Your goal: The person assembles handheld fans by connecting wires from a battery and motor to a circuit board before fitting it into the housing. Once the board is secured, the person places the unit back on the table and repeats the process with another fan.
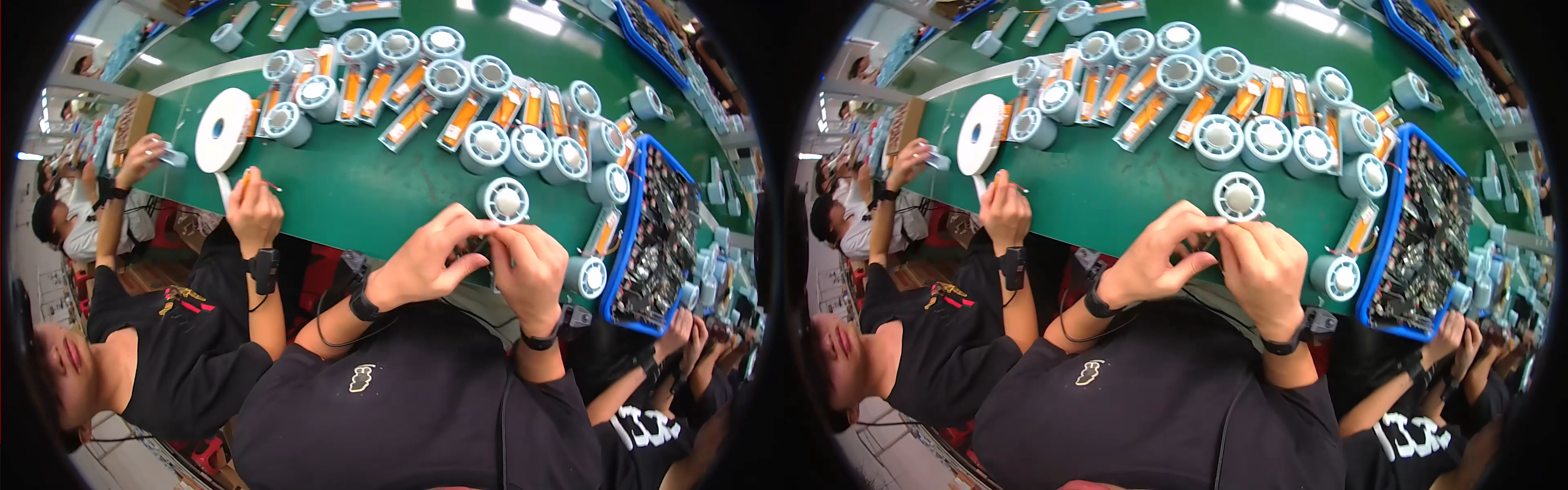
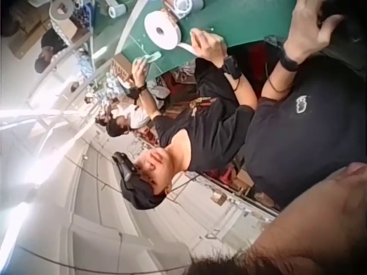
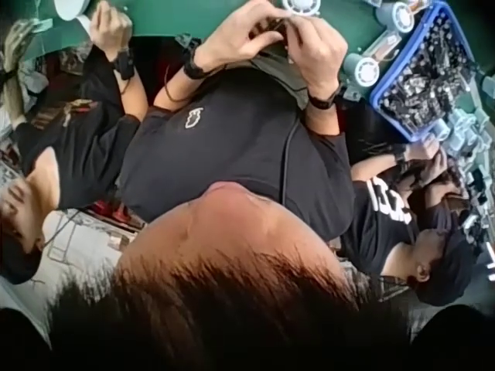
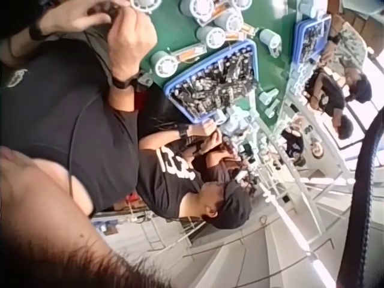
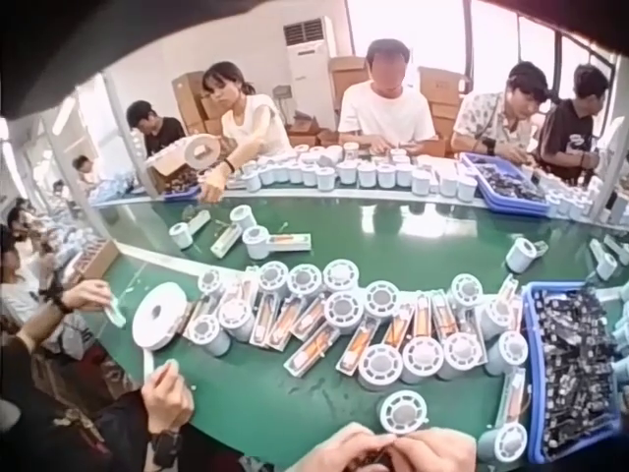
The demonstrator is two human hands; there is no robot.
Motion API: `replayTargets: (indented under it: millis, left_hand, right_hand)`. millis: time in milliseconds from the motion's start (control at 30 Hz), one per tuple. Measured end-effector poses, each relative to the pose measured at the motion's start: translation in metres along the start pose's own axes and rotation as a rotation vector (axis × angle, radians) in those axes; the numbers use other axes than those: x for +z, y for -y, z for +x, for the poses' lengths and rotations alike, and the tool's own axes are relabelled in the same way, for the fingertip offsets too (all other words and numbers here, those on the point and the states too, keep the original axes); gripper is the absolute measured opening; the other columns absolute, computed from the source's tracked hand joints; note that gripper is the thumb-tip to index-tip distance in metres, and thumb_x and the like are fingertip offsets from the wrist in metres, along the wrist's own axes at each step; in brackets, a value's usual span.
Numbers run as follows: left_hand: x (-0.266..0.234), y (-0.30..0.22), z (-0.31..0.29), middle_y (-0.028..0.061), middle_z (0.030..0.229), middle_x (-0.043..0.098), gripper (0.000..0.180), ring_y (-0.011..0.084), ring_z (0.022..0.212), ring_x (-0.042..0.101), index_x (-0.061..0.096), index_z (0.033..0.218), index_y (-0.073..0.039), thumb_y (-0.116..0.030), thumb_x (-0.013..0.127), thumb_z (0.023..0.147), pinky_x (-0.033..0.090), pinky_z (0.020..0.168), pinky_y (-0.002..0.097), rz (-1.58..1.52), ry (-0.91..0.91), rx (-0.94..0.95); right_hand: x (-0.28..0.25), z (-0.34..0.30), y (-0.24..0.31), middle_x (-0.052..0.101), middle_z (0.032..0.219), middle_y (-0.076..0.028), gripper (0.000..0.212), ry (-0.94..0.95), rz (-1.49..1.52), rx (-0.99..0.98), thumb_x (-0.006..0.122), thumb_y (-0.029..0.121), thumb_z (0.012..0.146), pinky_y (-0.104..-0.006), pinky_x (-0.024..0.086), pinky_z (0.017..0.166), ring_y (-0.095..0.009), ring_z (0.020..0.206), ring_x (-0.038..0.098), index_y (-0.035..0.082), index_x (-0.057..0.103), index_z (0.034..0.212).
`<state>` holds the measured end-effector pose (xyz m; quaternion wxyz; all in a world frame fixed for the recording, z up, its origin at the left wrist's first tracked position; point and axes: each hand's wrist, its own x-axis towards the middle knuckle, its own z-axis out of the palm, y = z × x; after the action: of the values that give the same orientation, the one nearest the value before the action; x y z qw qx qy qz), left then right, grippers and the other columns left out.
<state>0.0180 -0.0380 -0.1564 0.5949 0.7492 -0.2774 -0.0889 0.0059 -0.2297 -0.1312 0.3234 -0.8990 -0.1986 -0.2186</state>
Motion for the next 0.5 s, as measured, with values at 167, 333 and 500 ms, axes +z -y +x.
replayTargets:
  millis: [167, 333, 500]
  left_hand:
    - [-0.006, 0.0, 0.008, 0.0074, 0.102, 0.061, 0.032, 0.0117, 0.073, 0.066, 0.058, 0.13, -0.003, -0.002, 0.062, 0.098, 0.056, 0.061, 0.0256, -0.435, 0.126, -0.238]
    - [-0.007, 0.006, 0.006, 0.0072, 0.095, 0.065, 0.023, 0.012, 0.072, 0.068, 0.057, 0.123, 0.0, -0.004, 0.058, 0.101, 0.057, 0.061, 0.0268, -0.595, 0.208, -0.252]
    - [0.0, 0.008, 0.004, 0.0082, 0.096, 0.065, 0.021, 0.0125, 0.072, 0.068, 0.056, 0.121, 0.001, -0.005, 0.058, 0.101, 0.058, 0.061, 0.027, -0.676, 0.163, -0.319]
  right_hand:
    - [-0.009, 0.001, -0.008, 0.066, 0.075, -0.008, 0.018, 0.071, 0.108, 0.001, 0.081, 0.002, 0.071, -0.0383, 0.049, 0.059, -0.028, 0.065, 0.063, 0.005, 0.066, 0.081]
    - [-0.005, -0.004, -0.013, 0.064, 0.073, -0.009, 0.021, 0.087, 0.176, 0.011, 0.079, -0.005, 0.071, -0.0332, 0.047, 0.058, -0.025, 0.061, 0.062, 0.003, 0.063, 0.08]
    - [-0.005, -0.003, -0.019, 0.062, 0.072, -0.008, 0.02, 0.112, 0.264, -0.015, 0.078, -0.006, 0.073, -0.0318, 0.045, 0.057, -0.021, 0.061, 0.06, 0.002, 0.062, 0.082]
